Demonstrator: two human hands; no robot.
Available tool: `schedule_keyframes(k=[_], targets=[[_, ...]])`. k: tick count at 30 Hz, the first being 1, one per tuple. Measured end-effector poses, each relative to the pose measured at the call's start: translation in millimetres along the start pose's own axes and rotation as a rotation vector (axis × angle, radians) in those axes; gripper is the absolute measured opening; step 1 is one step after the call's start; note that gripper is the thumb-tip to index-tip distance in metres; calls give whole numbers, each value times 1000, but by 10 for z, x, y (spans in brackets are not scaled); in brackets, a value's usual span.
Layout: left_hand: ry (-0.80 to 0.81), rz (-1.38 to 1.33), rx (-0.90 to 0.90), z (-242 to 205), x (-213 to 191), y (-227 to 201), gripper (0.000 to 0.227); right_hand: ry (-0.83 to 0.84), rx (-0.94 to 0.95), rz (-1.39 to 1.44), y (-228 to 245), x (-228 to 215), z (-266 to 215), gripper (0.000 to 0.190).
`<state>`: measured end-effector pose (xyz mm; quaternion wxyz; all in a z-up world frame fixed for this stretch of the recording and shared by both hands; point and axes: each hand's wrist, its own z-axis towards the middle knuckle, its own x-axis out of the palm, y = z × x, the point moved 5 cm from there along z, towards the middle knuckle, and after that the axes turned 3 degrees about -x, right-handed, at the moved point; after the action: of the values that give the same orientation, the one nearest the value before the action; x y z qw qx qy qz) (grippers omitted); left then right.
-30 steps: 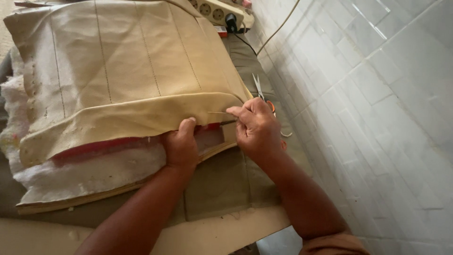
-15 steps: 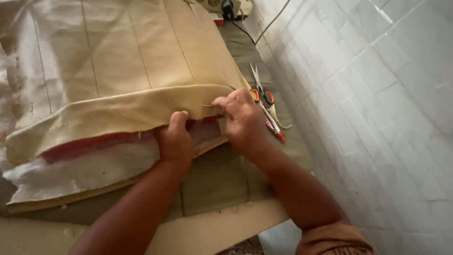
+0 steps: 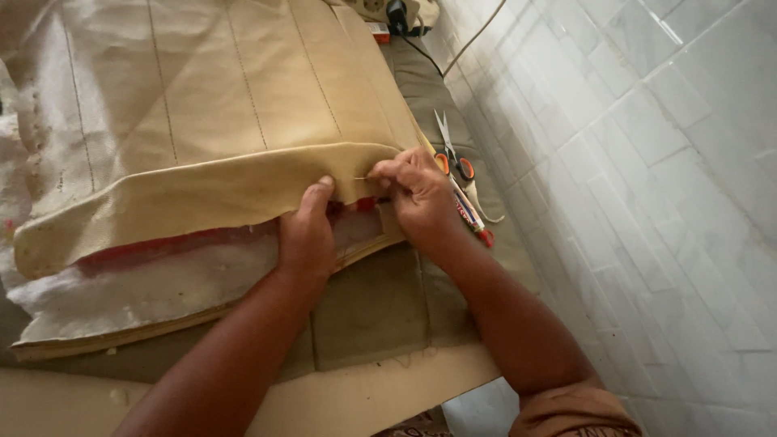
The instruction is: Upholstering a foam cushion with a leather cover using pins and hand-sewing
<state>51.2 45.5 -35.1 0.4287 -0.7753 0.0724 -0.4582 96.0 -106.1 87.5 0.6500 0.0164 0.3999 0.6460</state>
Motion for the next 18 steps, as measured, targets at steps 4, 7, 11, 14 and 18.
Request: schedule_keyframes(k=[4, 7, 11, 14, 18], targets=[[85, -96, -18, -53, 161, -108, 30, -12, -36, 16, 7, 10, 28, 27], [133, -114, -30, -97, 225, -239, 20, -15, -76, 5, -6, 31, 45, 30], [151, -156, -25, -159, 262, -271, 19, -15, -89, 15, 37, 25, 81, 30], [131, -178, -41, -175, 206, -203, 20, -28, -103, 23, -42, 47, 55, 31], [82, -193, -74, -210, 226, -268, 25, -13, -125, -65, -15, -25, 95, 32]])
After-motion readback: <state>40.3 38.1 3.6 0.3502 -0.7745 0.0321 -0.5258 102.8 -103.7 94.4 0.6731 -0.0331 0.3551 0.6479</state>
